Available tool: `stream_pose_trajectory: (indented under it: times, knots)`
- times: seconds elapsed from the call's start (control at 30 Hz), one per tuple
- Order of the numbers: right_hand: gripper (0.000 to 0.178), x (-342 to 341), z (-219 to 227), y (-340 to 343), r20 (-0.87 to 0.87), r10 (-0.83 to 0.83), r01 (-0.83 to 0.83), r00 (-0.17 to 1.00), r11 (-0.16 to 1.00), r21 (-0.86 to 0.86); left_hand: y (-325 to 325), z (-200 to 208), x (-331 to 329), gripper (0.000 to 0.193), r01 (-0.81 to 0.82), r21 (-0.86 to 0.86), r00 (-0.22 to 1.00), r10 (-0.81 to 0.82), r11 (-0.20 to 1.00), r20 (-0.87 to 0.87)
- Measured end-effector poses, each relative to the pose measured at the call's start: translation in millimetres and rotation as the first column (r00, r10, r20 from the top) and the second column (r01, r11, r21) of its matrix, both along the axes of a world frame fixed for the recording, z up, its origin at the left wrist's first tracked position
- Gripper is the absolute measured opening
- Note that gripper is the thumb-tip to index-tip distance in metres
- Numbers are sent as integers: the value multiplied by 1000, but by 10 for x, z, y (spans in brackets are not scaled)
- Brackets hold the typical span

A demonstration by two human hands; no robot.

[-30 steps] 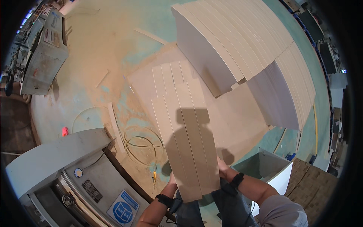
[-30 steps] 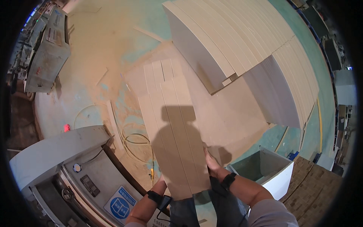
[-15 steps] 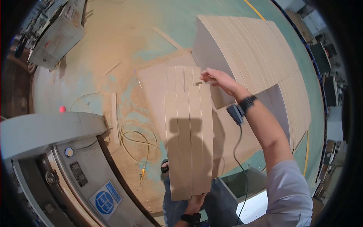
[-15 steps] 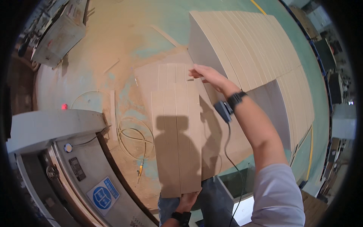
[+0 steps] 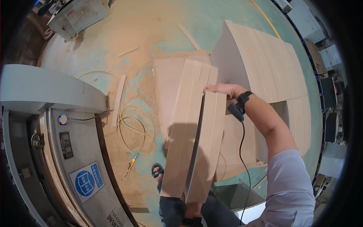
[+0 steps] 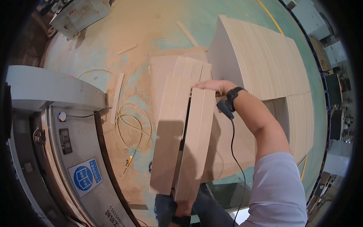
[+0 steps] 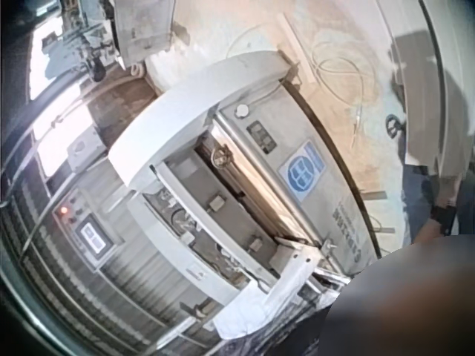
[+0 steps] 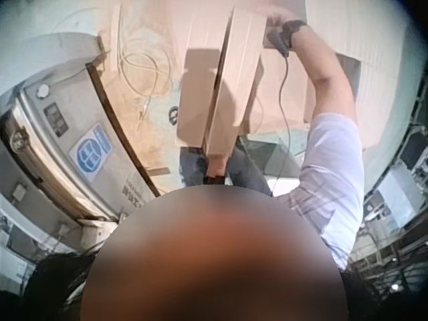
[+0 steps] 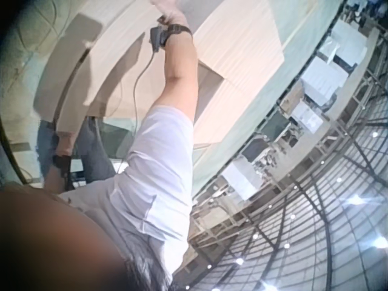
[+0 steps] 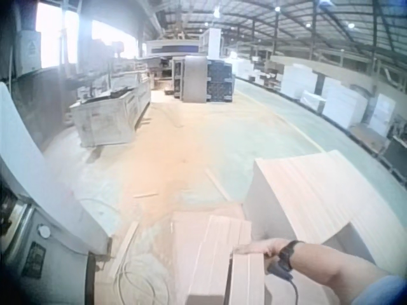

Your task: Processing wooden boards using a multi-blade cutting or grooving machine in a furniture factory.

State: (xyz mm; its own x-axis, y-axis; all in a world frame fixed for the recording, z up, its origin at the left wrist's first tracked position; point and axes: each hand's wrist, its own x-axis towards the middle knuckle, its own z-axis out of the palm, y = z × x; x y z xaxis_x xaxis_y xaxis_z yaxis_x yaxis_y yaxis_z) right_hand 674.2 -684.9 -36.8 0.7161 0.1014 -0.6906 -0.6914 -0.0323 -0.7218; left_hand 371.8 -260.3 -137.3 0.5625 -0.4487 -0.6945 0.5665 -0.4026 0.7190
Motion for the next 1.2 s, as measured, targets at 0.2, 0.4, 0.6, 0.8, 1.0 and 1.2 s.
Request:
stream_pose_trajectory:
  times: [0.2, 0.4, 0.6, 0.8, 1.0, 1.2]
  knots:
    - [31, -396, -356, 143, -213, -165, 198, 963, 969, 145, 153, 64, 55, 46, 59, -29, 997, -61, 998, -50]
    - [36, -361, 61, 287, -193, 126, -132, 973, 991, -18, 330, 60, 110, 45, 123, -55, 984, -129, 991, -125]
    - [42, -334, 373, 449, -306, 43, -93, 951, 984, -150, 439, 74, 210, 44, 163, -105, 965, -181, 981, -189]
    - [46, -481, 262, 492, -99, 114, -120, 988, 991, -58, 393, -6, 345, 43, 218, -212, 934, -267, 953, -238]
    - [39, -945, 214, 375, -134, 29, -42, 991, 995, -95, 383, 49, 606, 42, 262, -285, 909, -335, 922, -247]
    - [39, -1824, 733, 565, -156, -181, 182, 971, 983, -7, 399, 579, 1072, 41, 355, -329, 878, -433, 875, -204]
